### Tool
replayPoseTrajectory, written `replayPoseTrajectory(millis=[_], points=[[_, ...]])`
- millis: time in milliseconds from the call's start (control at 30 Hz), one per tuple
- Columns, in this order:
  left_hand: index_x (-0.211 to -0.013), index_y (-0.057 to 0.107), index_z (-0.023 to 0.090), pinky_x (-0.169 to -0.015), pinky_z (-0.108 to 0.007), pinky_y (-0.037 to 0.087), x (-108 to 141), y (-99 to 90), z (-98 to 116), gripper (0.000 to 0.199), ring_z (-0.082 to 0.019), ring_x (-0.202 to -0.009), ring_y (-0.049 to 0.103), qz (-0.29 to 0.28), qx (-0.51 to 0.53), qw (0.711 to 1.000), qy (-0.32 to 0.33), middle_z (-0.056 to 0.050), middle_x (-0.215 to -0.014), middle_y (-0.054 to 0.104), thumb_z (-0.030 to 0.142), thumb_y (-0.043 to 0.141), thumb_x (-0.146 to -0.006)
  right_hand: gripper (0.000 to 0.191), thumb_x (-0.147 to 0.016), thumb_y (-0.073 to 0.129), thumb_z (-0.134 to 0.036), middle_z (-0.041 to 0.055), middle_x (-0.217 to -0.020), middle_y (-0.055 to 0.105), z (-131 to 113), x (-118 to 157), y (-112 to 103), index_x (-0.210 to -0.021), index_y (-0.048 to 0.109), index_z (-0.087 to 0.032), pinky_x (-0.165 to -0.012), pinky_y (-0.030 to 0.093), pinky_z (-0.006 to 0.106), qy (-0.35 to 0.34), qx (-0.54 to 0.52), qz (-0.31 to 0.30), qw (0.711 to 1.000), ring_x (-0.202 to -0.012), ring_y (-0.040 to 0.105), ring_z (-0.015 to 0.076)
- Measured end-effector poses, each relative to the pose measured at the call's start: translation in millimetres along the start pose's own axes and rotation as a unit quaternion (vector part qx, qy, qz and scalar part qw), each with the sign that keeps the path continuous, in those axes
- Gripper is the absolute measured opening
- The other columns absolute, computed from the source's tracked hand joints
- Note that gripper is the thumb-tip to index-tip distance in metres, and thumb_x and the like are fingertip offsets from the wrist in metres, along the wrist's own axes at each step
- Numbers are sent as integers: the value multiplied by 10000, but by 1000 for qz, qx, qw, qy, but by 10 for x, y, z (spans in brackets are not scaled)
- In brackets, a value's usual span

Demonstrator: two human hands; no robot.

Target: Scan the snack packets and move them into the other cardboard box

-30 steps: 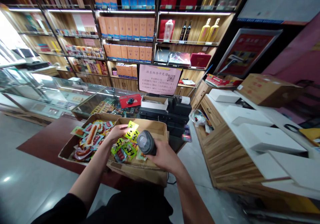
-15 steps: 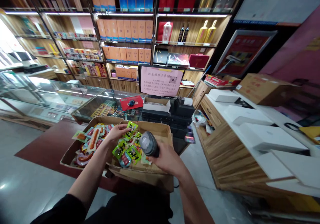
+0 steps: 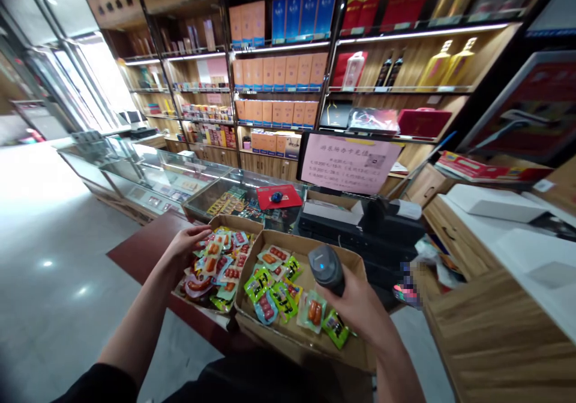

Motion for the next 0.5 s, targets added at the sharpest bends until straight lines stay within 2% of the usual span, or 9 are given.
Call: replayPoseTrajectory(millis=[100,200,333,500], points=[[-1085,745,120,-567,-197,511,-19,-59,-18,653,-99,-618,617,-6,-11,1000,4,-64,-825,728,445,907,-541,400,-780,641,-493,62,-854,780,11,-29,32,-1083,689,-236,-706,552,337,11,14,0,1000,-863,742,313],[-1084,745,121,-582,-208,525,-92,29,-86,667,-103,-635,624,-26,-18,999,-1,-73,-855,731,466,905,-536,400,-794,634,-482,61,-912,782,-17,-4,36,-1106,677,-234,-747,551,328,3,1,-2,1000,-928,737,304],[-1068,750,135,-608,-231,542,-160,324,-132,683,-120,-679,643,-59,-31,998,-8,-84,-927,739,489,906,-505,418,-803,635,-460,81,-1020,777,-17,99,-39,-1141,662,-215,-770,546,331,3,-9,3,1000,-985,725,307],[-1034,758,131,-601,-232,532,-119,859,-158,687,-161,-750,667,-113,-37,993,-9,-98,-932,746,518,899,-484,398,-798,635,-457,103,-994,777,134,289,-193,-1085,677,-185,-738,543,352,49,17,-1,999,-967,723,327]])
Point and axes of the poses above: each hand's wrist, its own x-axis away from the middle knuckle, its own y-axis out of the palm, z = x × y, the point moved 7 cm from there along -x, towards the middle knuckle
